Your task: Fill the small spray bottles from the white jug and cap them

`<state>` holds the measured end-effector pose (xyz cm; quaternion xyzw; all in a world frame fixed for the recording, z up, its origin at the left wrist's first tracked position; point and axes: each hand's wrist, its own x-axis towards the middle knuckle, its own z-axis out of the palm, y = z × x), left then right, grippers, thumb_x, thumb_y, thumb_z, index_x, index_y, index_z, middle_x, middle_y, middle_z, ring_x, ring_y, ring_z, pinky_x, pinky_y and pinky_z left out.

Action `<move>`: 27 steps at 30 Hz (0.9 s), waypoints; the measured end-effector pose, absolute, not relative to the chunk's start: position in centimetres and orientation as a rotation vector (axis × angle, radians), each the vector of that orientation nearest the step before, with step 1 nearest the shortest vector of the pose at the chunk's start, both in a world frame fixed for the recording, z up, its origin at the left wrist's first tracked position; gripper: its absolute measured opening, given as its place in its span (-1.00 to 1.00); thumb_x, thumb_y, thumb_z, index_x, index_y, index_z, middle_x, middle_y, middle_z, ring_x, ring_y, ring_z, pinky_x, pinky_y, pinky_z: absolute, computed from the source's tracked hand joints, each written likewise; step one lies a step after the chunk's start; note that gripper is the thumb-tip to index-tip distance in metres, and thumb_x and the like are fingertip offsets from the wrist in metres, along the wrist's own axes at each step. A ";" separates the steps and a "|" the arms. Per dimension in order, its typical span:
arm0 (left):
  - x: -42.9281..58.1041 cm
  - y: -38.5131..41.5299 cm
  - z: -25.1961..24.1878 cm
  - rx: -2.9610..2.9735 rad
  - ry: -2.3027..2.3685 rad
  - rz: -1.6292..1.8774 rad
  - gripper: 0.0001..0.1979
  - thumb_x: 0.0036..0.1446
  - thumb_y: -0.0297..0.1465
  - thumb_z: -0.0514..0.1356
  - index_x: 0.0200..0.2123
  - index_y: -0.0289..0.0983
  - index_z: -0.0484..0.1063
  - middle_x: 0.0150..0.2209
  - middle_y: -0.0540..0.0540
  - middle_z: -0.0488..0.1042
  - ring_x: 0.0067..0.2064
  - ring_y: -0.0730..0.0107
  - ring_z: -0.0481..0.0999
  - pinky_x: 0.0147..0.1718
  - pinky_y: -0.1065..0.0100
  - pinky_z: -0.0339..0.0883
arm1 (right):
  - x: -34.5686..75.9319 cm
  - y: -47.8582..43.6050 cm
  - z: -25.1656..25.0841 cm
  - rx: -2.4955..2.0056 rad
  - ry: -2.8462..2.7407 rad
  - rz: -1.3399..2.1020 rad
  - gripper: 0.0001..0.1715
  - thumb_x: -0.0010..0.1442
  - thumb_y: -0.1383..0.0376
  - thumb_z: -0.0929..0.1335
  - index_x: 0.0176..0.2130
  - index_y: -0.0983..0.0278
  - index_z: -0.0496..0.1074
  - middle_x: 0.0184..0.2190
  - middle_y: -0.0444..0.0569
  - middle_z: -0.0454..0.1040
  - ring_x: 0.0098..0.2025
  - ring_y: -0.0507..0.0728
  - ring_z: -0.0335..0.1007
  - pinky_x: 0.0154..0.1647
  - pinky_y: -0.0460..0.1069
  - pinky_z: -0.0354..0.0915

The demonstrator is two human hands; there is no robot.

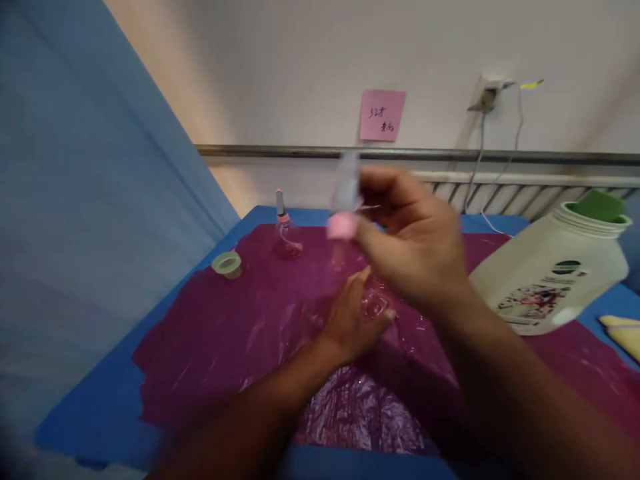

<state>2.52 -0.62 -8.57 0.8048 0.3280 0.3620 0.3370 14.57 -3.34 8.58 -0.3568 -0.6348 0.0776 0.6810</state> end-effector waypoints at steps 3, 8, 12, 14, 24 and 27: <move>2.2 -0.4 -8.5 2.121 0.790 0.960 -0.13 0.38 -0.08 0.39 0.60 -0.16 0.16 0.55 -0.33 0.34 0.57 -0.18 0.37 0.55 -0.24 0.28 | 18.0 -5.9 10.4 -0.882 -1.129 0.186 -0.80 0.25 0.30 0.65 -0.16 0.05 0.68 -0.11 -0.07 0.67 -0.07 0.22 0.69 0.07 0.21 0.68; 1.9 0.0 -8.7 2.118 0.804 0.966 -0.17 0.38 -0.17 0.41 0.58 -0.13 0.18 0.53 -0.30 0.36 0.55 -0.14 0.39 0.55 -0.27 0.29 | 19.6 -7.6 10.1 -0.977 -0.965 0.354 -0.81 0.22 0.26 0.68 -0.22 0.10 0.68 -0.19 -0.10 0.68 -0.19 0.14 0.67 -0.09 0.10 0.68; 1.8 0.0 -8.6 2.112 0.809 0.959 -0.19 0.40 -0.19 0.40 0.58 -0.11 0.18 0.54 -0.28 0.36 0.55 -0.11 0.40 0.56 -0.26 0.28 | 20.1 -6.9 7.8 -0.978 -0.989 0.475 -0.68 0.15 0.20 0.71 -0.14 0.17 0.68 -0.20 -0.11 0.71 -0.25 0.08 0.67 -0.17 0.04 0.67; 1.9 -0.1 -8.4 2.100 0.801 0.981 -0.21 0.40 -0.20 0.40 0.57 -0.10 0.19 0.53 -0.27 0.36 0.55 -0.10 0.40 0.55 -0.25 0.28 | 20.4 -6.3 6.1 -0.998 -1.051 0.548 -0.62 0.13 0.16 0.72 -0.11 0.15 0.68 -0.18 -0.11 0.72 -0.19 0.10 0.70 -0.09 0.05 0.68; 2.1 -0.4 -7.5 2.090 0.742 1.021 -0.25 0.40 -0.23 0.44 0.54 -0.07 0.25 0.47 -0.25 0.44 0.49 -0.10 0.47 0.48 -0.20 0.41 | 21.8 -4.7 -2.8 -1.157 -1.269 0.690 -0.46 0.24 0.10 0.66 0.17 0.12 0.69 0.07 0.00 0.74 0.05 0.19 0.68 0.12 0.11 0.60; 2.0 -0.4 -7.4 2.105 0.739 1.019 -0.24 0.42 -0.24 0.42 0.56 -0.04 0.21 0.47 -0.24 0.44 0.49 -0.09 0.47 0.47 -0.20 0.42 | 21.7 -4.7 -3.1 -1.123 -1.277 0.750 -0.53 0.28 0.12 0.64 0.16 0.09 0.70 0.06 -0.03 0.73 0.01 0.16 0.67 0.05 0.06 0.60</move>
